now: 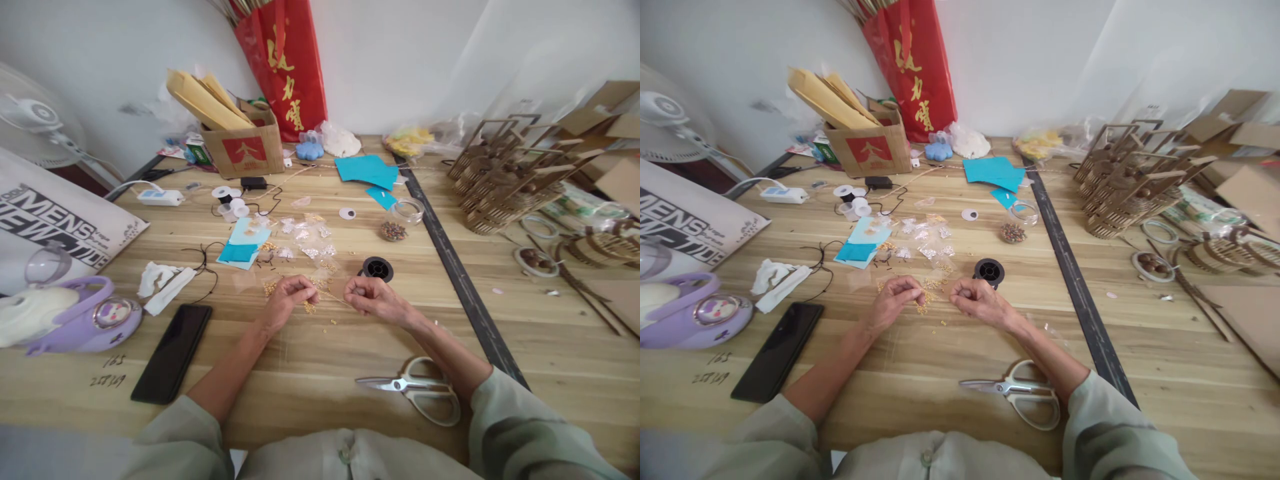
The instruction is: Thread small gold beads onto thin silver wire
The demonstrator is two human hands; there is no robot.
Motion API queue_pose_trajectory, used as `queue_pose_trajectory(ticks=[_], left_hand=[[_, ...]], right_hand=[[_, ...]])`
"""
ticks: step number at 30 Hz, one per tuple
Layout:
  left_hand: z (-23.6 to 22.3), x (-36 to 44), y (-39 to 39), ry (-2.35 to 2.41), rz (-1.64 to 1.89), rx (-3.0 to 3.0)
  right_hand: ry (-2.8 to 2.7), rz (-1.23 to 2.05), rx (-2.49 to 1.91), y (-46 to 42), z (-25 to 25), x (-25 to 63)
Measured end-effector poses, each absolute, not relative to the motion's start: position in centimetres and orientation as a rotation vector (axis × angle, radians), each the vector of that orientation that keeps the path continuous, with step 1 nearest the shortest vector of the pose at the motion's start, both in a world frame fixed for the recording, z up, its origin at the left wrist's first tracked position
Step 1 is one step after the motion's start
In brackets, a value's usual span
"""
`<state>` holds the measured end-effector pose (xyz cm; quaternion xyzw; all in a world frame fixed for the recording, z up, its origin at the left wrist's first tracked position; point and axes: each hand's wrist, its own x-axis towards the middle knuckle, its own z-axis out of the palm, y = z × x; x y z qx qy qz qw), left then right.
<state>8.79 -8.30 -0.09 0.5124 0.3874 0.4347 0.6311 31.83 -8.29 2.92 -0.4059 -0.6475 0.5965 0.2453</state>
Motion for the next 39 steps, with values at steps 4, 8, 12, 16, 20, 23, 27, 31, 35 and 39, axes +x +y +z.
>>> queue_pose_trajectory(ticks=[4, 8, 12, 16, 20, 23, 27, 31, 35, 39], left_hand=[[0.00, 8.84, -8.32, 0.892, 1.000, 1.175], [0.05, 8.85, -8.31, 0.889, 0.999, 1.168], [0.01, 8.82, -8.31, 0.882, 0.998, 1.174], [-0.03, 8.81, -8.29, 0.892, 0.997, 1.166], [-0.03, 8.83, -8.28, 0.903, 0.996, 1.175], [-0.02, 8.84, -8.29, 0.899, 0.995, 1.178], [-0.02, 8.84, -8.30, 0.893, 1.000, 1.179], [-0.08, 8.85, -8.27, 0.882, 1.004, 1.176], [-0.12, 8.87, -8.25, 0.875, 1.007, 1.176], [-0.10, 8.89, -8.26, 0.881, 1.002, 1.180]], right_hand=[[-1.767, 1.630, -1.119, -8.32, 2.96, 31.80], [-1.772, 1.625, -1.118, -8.32, 3.01, 31.79], [-1.779, 1.616, -1.118, -8.36, 3.11, 31.77], [-1.775, 1.612, -1.124, -8.41, 3.22, 31.73], [-1.764, 1.625, -1.115, -8.38, 3.12, 31.73], [-1.765, 1.628, -1.113, -8.32, 3.00, 31.77], [-1.770, 1.624, -1.125, -8.32, 3.02, 31.78], [-1.776, 1.620, -1.118, -8.35, 3.07, 31.76], [-1.781, 1.622, -1.117, -8.31, 3.01, 31.78], [-1.781, 1.626, -1.118, -8.29, 3.01, 31.78]])
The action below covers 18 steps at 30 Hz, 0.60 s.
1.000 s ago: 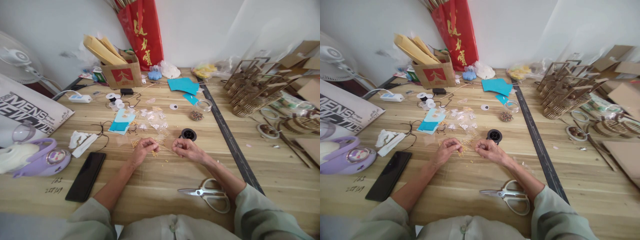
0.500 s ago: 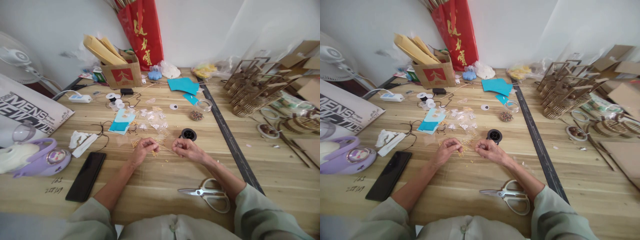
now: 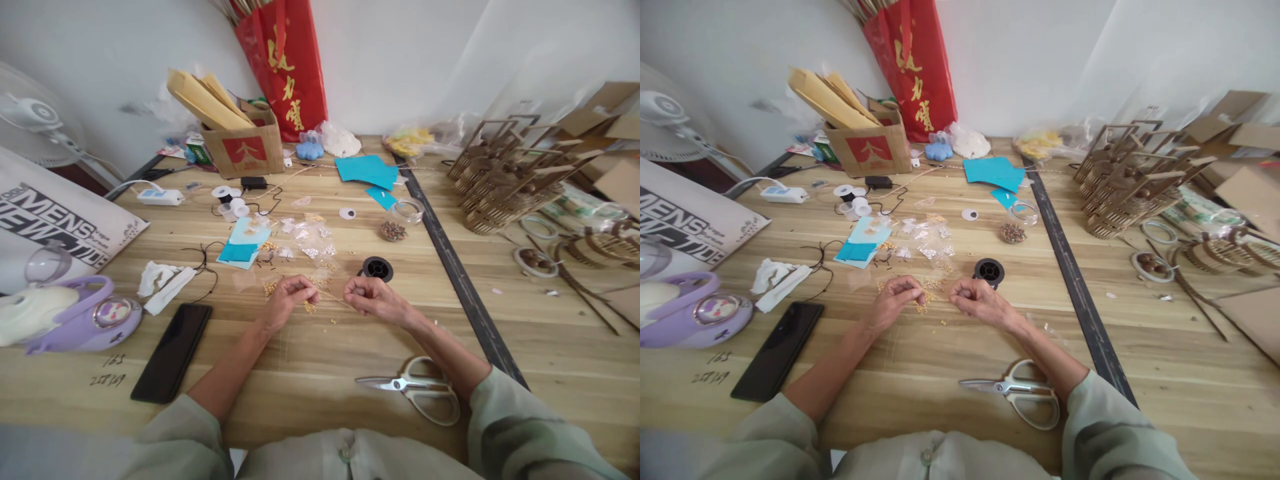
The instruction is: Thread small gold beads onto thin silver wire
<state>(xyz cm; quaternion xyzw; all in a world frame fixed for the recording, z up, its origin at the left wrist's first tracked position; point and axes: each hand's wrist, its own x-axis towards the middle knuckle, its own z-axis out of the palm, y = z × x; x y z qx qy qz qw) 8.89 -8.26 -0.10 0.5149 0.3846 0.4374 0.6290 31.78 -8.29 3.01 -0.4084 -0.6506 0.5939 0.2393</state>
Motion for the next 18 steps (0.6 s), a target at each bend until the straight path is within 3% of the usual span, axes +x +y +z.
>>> queue_pose_trajectory(ticks=[18], left_hand=[[-0.08, 8.97, -8.29, 0.875, 1.003, 1.155]], right_hand=[[-1.803, 1.595, -1.128, -8.28, 3.02, 31.69]])
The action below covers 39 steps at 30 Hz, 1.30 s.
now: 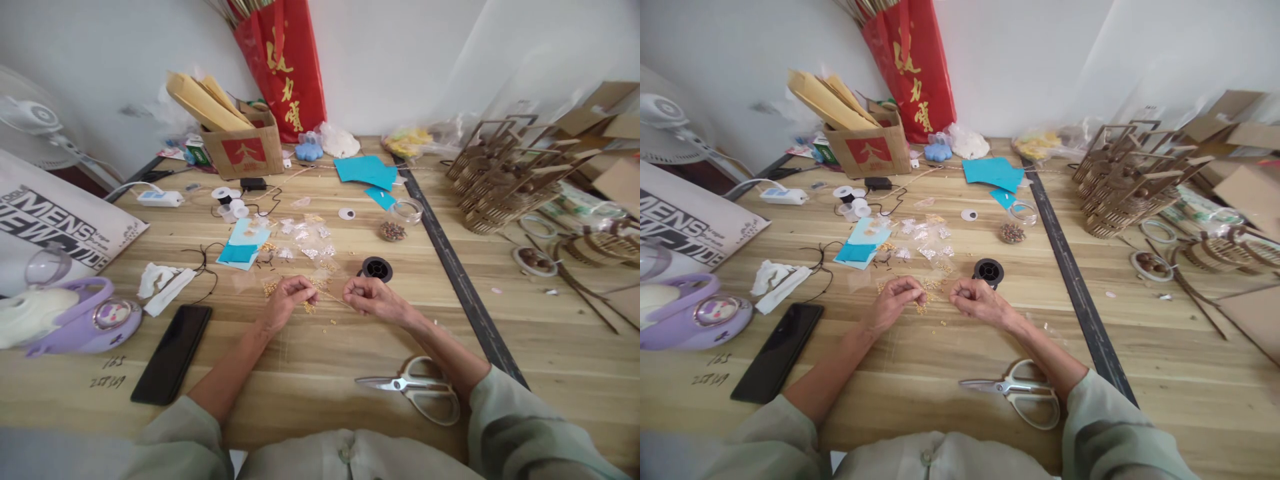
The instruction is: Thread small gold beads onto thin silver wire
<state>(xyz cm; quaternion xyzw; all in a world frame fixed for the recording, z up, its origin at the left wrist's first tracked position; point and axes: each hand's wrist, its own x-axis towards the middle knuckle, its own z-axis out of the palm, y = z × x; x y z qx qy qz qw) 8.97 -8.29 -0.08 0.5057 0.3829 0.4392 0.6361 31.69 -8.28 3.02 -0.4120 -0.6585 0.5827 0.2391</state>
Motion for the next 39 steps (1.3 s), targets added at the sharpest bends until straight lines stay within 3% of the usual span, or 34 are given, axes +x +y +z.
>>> queue_pose_trajectory(ticks=[14, 39], left_hand=[[0.5, 10.2, -9.0, 0.633, 0.999, 0.768], [-0.6, 10.7, -9.0, 0.828, 0.844, 0.766]], right_hand=[[-1.811, 1.621, -1.124, -8.2, 2.6, 31.5], [-1.853, 1.572, -1.154, -8.0, 2.3, 31.7]])
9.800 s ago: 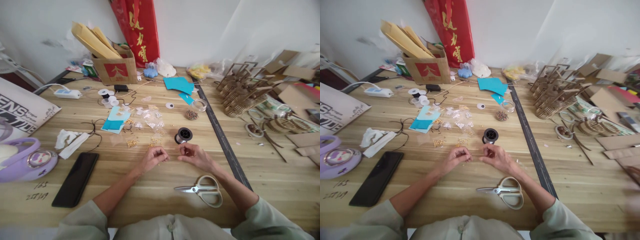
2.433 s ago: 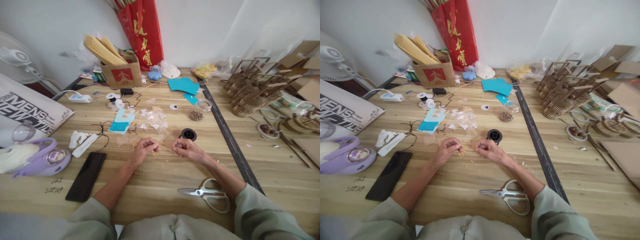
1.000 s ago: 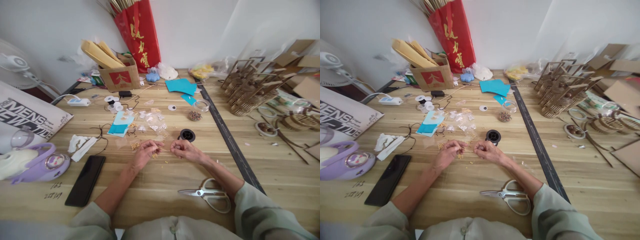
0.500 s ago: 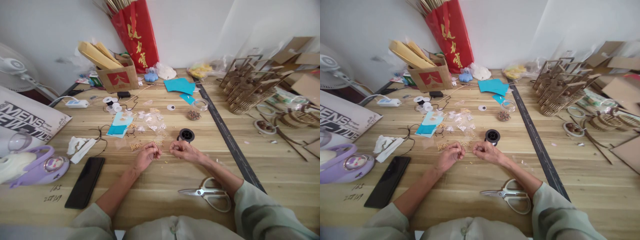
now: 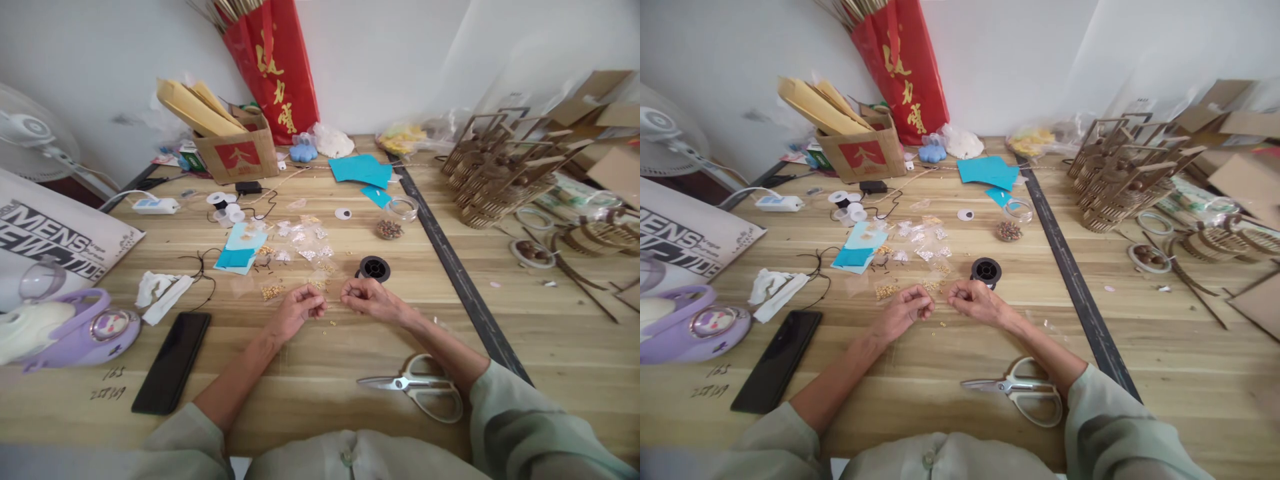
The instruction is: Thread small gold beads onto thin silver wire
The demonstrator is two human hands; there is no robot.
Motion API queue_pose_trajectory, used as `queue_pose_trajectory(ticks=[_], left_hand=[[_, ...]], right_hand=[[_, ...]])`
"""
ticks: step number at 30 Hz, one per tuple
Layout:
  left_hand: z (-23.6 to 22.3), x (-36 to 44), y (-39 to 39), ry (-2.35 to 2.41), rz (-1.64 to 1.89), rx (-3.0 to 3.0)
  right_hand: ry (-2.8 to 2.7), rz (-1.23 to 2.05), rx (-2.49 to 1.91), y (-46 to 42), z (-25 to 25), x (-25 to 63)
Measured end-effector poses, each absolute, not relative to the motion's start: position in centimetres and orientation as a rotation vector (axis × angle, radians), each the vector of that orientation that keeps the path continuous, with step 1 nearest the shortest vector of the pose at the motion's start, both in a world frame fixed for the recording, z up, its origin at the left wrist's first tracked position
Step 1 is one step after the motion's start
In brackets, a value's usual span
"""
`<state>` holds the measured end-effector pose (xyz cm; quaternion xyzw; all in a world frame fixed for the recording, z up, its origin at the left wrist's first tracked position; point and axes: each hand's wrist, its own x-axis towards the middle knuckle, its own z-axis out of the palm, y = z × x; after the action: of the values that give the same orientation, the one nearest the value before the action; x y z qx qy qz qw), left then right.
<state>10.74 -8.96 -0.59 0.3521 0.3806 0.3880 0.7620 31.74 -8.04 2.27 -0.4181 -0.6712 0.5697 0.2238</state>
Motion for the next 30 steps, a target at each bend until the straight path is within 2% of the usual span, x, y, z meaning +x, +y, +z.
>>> queue_pose_trajectory(ticks=[30], left_hand=[[-0.8, 10.3, -8.9, 0.904, 0.880, 1.030]], right_hand=[[-1.551, 1.619, -1.056, -7.2, 3.9, 32.7]])
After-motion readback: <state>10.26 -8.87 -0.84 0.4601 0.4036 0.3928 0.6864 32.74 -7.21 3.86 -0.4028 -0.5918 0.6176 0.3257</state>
